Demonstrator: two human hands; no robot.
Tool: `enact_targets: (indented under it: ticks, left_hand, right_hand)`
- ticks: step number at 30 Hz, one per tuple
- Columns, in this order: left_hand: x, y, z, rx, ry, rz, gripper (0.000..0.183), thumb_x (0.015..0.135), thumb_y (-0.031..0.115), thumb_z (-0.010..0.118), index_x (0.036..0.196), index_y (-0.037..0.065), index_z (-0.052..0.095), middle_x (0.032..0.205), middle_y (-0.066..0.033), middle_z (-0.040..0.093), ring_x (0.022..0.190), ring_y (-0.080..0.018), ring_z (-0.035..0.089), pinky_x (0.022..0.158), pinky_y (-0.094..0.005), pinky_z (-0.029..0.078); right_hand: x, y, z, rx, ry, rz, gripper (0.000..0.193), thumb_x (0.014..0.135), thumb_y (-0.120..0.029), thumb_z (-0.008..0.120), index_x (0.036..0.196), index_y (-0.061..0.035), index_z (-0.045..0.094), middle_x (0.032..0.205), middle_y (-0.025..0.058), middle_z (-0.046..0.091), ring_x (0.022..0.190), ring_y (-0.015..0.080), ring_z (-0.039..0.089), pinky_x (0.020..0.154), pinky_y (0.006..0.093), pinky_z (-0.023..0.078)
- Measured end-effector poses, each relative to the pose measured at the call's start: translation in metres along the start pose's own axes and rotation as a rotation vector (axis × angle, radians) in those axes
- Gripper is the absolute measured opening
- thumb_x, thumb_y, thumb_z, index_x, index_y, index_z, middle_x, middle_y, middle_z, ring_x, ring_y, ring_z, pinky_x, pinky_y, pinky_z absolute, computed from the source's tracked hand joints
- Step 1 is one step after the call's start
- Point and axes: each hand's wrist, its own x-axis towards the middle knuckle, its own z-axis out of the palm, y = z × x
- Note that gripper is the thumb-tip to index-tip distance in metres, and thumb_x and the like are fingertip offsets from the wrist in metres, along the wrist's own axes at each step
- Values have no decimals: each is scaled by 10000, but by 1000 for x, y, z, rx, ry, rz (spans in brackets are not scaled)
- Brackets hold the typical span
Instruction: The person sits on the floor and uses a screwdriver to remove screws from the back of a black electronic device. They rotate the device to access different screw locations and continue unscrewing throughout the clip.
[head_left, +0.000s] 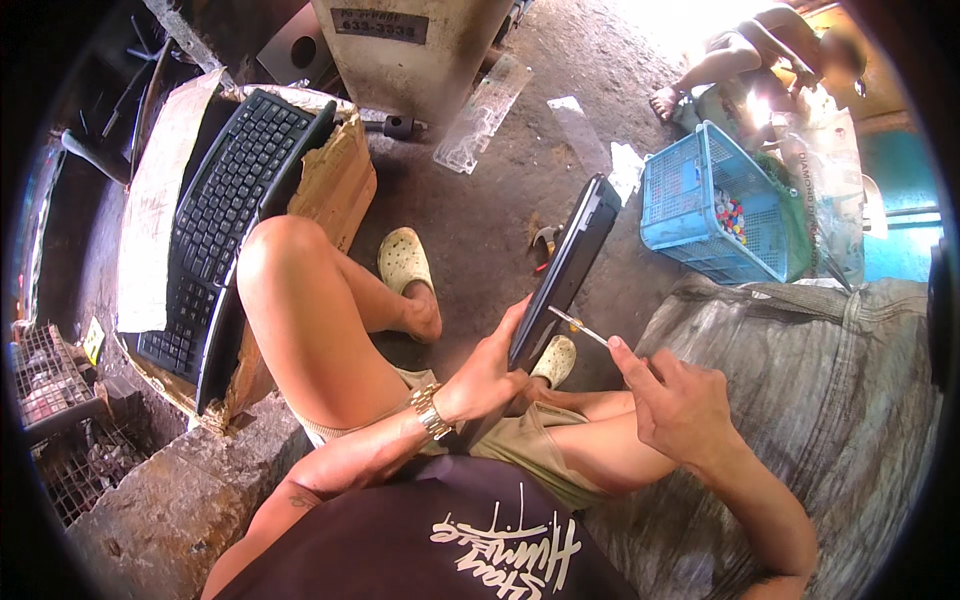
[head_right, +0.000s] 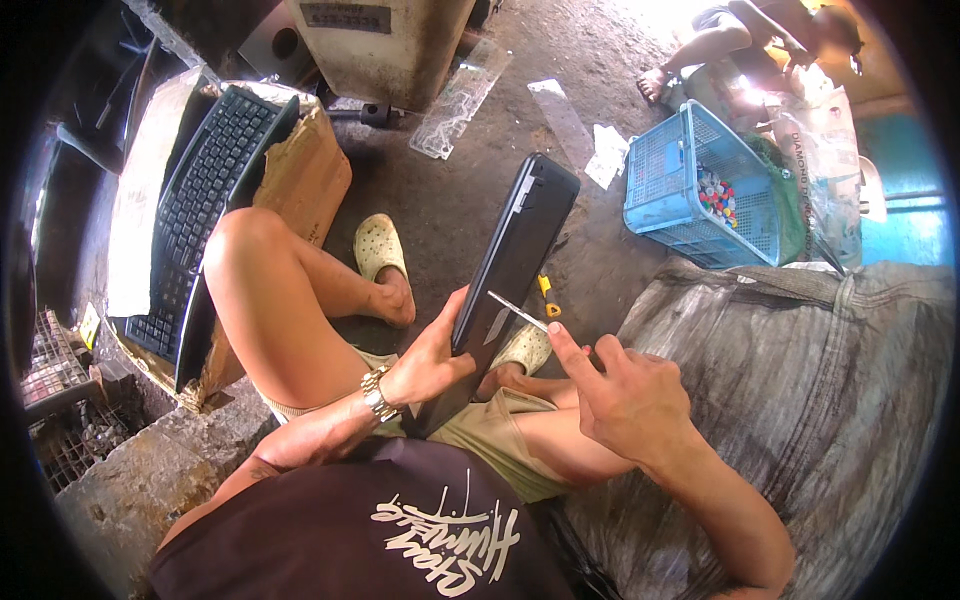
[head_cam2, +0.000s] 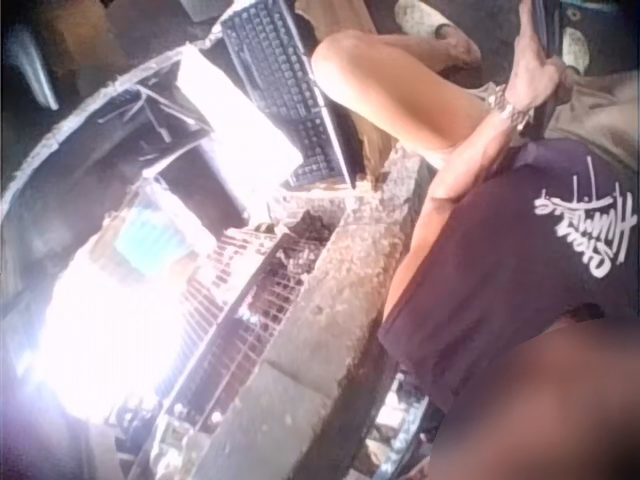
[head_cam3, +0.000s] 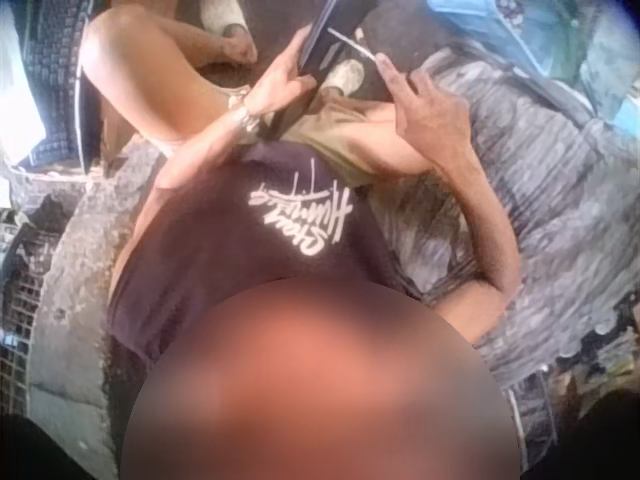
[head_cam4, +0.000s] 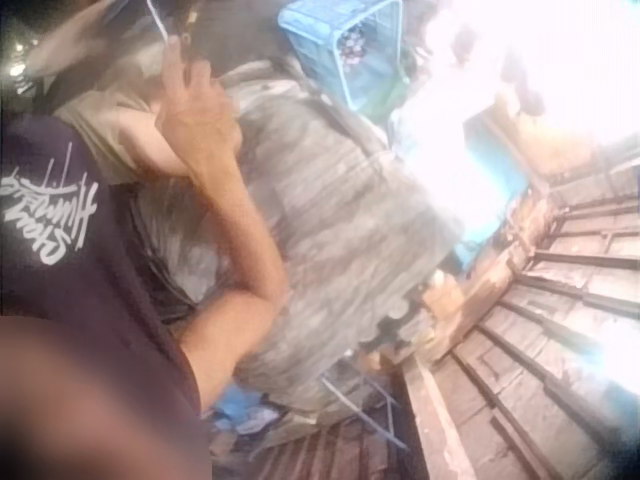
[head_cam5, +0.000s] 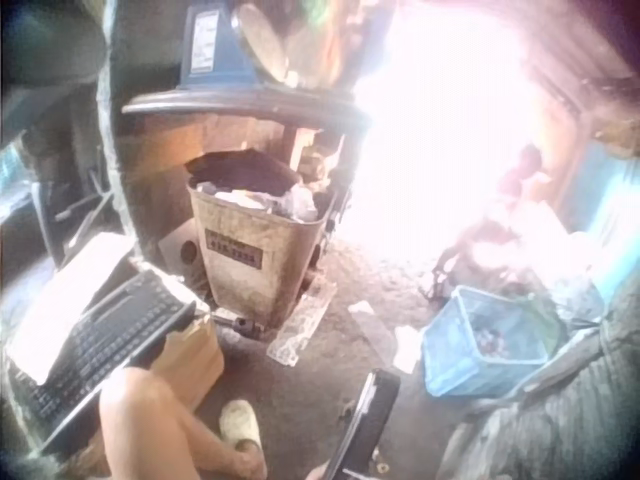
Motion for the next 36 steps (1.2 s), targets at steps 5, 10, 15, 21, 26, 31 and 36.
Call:
enact_targets:
  ticks: [5, 10, 15, 21, 26, 31, 36]
  left_hand:
    - [0, 2, -7, 9, -11, -31, 996, 798, -166, 504, 1702, 51, 147, 1598, -148, 424, 1537, -224, 386, 1267, -378, 320]
    - [-3, 5, 1, -16, 4, -30, 1012, 830, -81, 678, 1696, 87, 184, 1591, -207, 487, 1523, -285, 452, 1223, -399, 389]
    - [-8, -7, 7, 97, 62, -35, 970, 848, -75, 664, 1684, 88, 199, 1470, -205, 591, 1400, -294, 574, 1158, -402, 460]
    - [-8, 7, -4, 78, 79, -11, 822, 863, -25, 567, 1639, 64, 309, 1304, -151, 646, 1203, -244, 643, 1076, -384, 493]
    - [6, 45, -10, -4, 300, 126, 503, 889, -72, 708, 1335, 29, 499, 1182, -54, 628, 1097, -120, 588, 959, -308, 510]
    - [14, 48, -16, -113, 207, -20, 701, 887, -117, 575, 1564, 0, 433, 1392, -99, 602, 1284, -169, 560, 1094, -311, 465]
    - [8, 43, -19, 77, 172, 8, 636, 862, -70, 633, 1482, 6, 511, 1264, -57, 642, 1149, -141, 600, 1000, -310, 498]
  right_hand:
    - [4, -9, -8, 644, -170, 463, 485, 1091, -212, 646, 1557, -100, 568, 840, 46, 671, 555, 81, 547, 505, 274, 470]
    - [4, -12, -21, 926, -250, 631, 460, 1109, -208, 623, 1554, -104, 574, 801, 38, 651, 565, 69, 546, 504, 240, 442]
    - [2, -16, -4, 89, -161, 307, 516, 1047, -176, 661, 1552, -122, 568, 848, 85, 666, 611, 154, 626, 518, 313, 506]
    - [-8, -47, 1, -726, 42, -60, 499, 924, -165, 716, 1422, -176, 675, 836, 99, 637, 703, 285, 690, 562, 441, 548]
    - [-13, -71, -10, -303, 72, -54, 453, 946, -180, 726, 1398, -161, 694, 916, 105, 684, 688, 263, 684, 589, 434, 552]
    - [4, -42, 2, 679, -85, 226, 459, 1041, -166, 674, 1495, -113, 630, 940, 78, 698, 578, 126, 591, 502, 304, 485]
    - [6, -23, -7, 1179, -365, 504, 475, 1094, -167, 633, 1561, -102, 571, 797, 29, 635, 504, 28, 437, 407, 215, 328]
